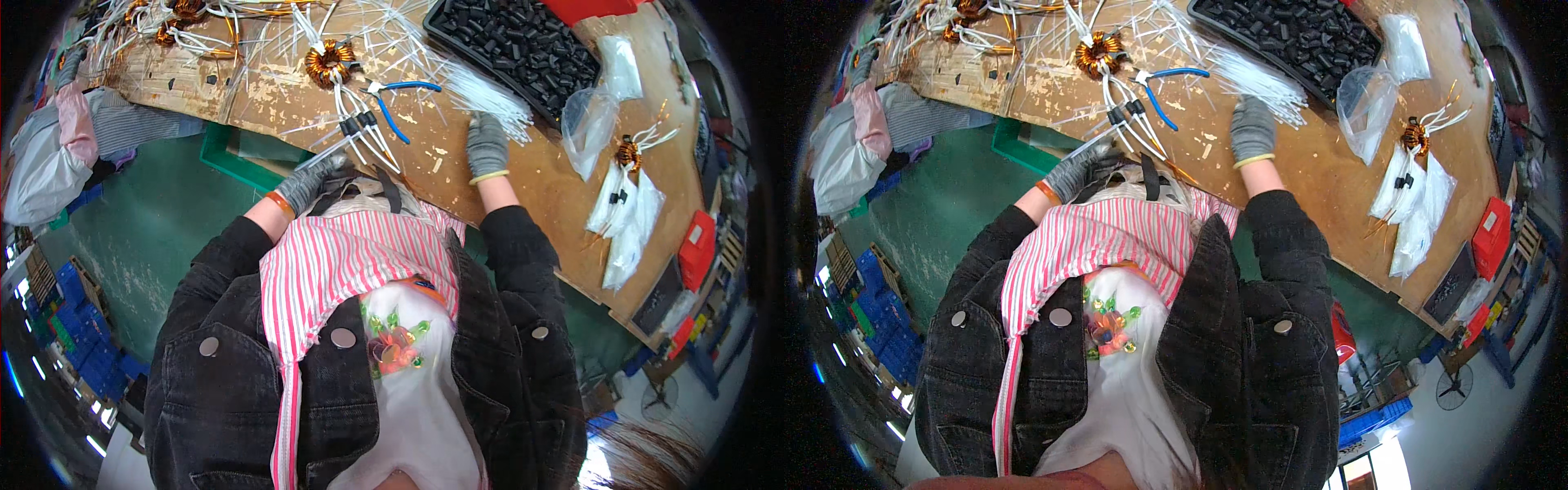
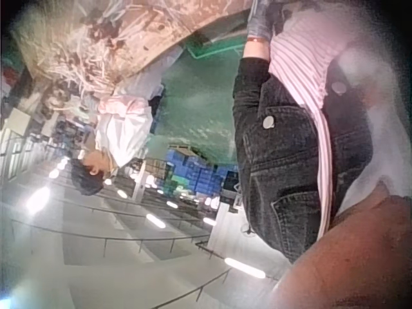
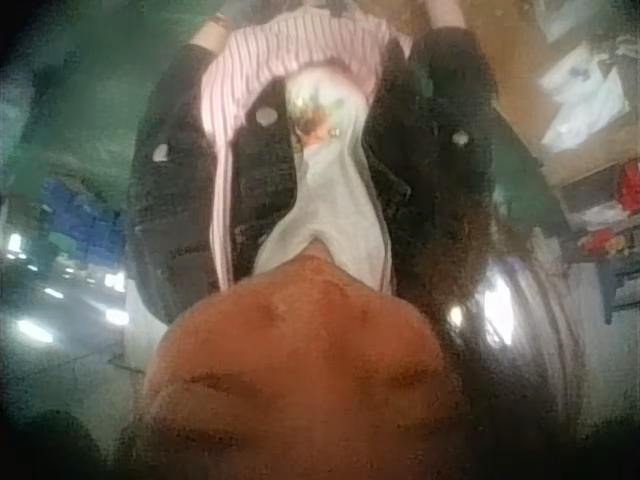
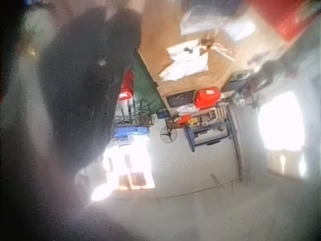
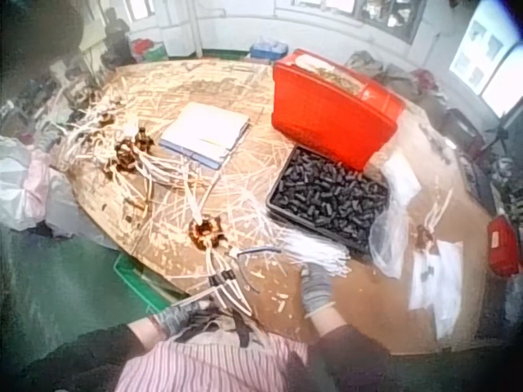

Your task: Assemble wiring components by grouping wires and applying heat-shrink tubing or fasteners.

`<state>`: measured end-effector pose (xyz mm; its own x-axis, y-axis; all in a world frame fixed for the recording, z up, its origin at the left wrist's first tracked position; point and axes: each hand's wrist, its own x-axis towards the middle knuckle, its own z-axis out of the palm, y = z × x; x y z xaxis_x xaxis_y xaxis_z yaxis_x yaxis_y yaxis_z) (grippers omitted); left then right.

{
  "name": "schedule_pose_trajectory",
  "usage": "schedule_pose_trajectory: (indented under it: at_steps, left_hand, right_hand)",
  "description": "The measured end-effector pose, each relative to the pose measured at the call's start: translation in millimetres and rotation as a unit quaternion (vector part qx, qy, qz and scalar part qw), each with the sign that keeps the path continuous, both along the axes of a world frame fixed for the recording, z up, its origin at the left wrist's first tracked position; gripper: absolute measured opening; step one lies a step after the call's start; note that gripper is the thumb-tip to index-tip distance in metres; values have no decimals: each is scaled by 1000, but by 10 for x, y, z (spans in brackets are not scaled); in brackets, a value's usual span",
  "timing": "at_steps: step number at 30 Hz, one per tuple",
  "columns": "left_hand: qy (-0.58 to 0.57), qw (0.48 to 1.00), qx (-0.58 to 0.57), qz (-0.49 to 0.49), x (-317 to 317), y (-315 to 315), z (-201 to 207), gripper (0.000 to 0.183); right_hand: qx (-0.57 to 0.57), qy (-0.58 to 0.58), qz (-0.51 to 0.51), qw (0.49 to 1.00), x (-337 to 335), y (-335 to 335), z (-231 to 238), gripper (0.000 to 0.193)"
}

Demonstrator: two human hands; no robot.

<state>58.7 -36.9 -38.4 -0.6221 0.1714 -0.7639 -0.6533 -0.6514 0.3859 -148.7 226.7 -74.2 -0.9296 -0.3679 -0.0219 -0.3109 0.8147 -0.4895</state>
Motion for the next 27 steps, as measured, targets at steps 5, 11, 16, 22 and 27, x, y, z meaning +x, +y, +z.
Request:
schedule_pose_trajectory:
  at_steps: [5, 11, 16, 22, 27]
  left_hand:
    - [-14, 997, 14, 78, -248, 150, -242, 37]
    - [20, 986, -46, 158, -342, 108, -293, 20]
    - [26, 973, 70, 217, -451, 194, -94, 19]
    - [28, 964, -97, 246, -558, 125, 296, 35]
    - [74, 951, -201, 221, -581, -241, -49, 46]
  right_hand:
    - [188, 38, -12, 981, -105, -57, 235, 35]
    - [31, 82, 100, 991, 92, -367, 399, 42]
    - [97, 34, 184, 977, 244, -799, 218, 58]
    - [288, -85, 207, 931, 259, -1203, 407, 84]
    - [257, -56, 174, 949, 256, -1292, 311, 75]
